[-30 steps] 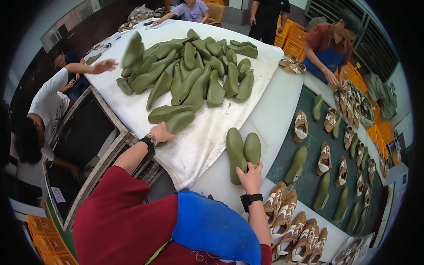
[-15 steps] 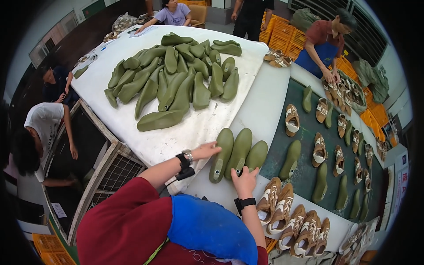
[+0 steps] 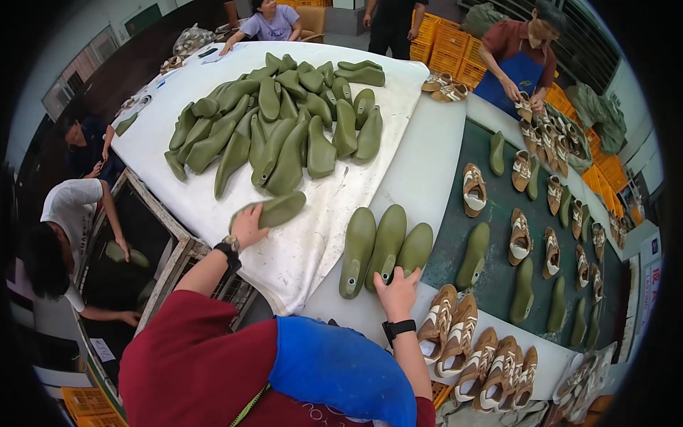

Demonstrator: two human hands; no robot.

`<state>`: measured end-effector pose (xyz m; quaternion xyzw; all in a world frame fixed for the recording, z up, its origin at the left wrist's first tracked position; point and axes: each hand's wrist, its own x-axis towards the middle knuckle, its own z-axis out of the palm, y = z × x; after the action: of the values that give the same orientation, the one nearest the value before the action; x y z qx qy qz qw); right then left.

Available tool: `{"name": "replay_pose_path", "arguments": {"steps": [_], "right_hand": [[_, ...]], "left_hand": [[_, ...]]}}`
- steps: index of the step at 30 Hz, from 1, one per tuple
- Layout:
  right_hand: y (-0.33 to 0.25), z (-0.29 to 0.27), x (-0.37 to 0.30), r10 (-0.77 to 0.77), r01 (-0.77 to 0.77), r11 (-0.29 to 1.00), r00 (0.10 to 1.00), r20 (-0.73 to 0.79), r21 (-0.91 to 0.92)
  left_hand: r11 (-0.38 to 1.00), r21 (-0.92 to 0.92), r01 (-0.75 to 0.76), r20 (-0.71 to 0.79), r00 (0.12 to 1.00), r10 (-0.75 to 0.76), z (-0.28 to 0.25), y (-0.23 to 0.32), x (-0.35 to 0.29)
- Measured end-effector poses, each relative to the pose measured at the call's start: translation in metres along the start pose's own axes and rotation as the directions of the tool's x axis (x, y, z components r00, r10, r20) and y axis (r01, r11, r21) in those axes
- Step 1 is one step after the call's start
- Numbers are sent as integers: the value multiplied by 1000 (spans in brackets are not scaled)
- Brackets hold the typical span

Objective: Inspecting and organizing finished shoes and shoe lasts on a production line conveyor belt.

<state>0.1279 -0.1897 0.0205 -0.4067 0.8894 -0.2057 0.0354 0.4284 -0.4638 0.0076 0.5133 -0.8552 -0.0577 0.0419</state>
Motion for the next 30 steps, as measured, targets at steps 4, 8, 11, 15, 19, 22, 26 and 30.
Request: {"name": "replay_pose_path", "arguments": {"steps": [4, 8, 11, 15, 19, 22, 26, 30], "right_hand": [[-6, -3, 1, 45, -46, 998, 998, 45, 42], [-16, -3, -1, 17, -18, 999, 999, 38, 45], [-2, -3, -1, 59, -60, 998, 998, 27, 28], [-8, -2, 0, 52, -54, 998, 998, 47, 42], [-6, -4, -1, 61, -64, 996, 997, 43, 64], [-4, 0, 0, 91, -94, 993, 994, 55, 70], [-3, 6, 0, 55, -56, 998, 998, 9, 34], [0, 7, -1, 47, -47, 998, 999, 4, 50]], "left_hand": [[990, -65, -129, -64, 990, 125, -5, 7, -27], [975, -199, 98, 157, 985, -67, 85, -41, -25], [930, -298, 214, 285, 950, -127, 31, 33, -33], [913, -298, 279, -27, 953, -300, 39, 76, -53], [957, -290, 15, -353, 928, -121, 19, 128, -67], [849, -505, -157, -186, 980, 71, 10, 138, -76], [752, -652, -99, -125, 992, 22, 66, 126, -63], [718, -688, -105, -159, 987, -7, 83, 152, -48]]}}
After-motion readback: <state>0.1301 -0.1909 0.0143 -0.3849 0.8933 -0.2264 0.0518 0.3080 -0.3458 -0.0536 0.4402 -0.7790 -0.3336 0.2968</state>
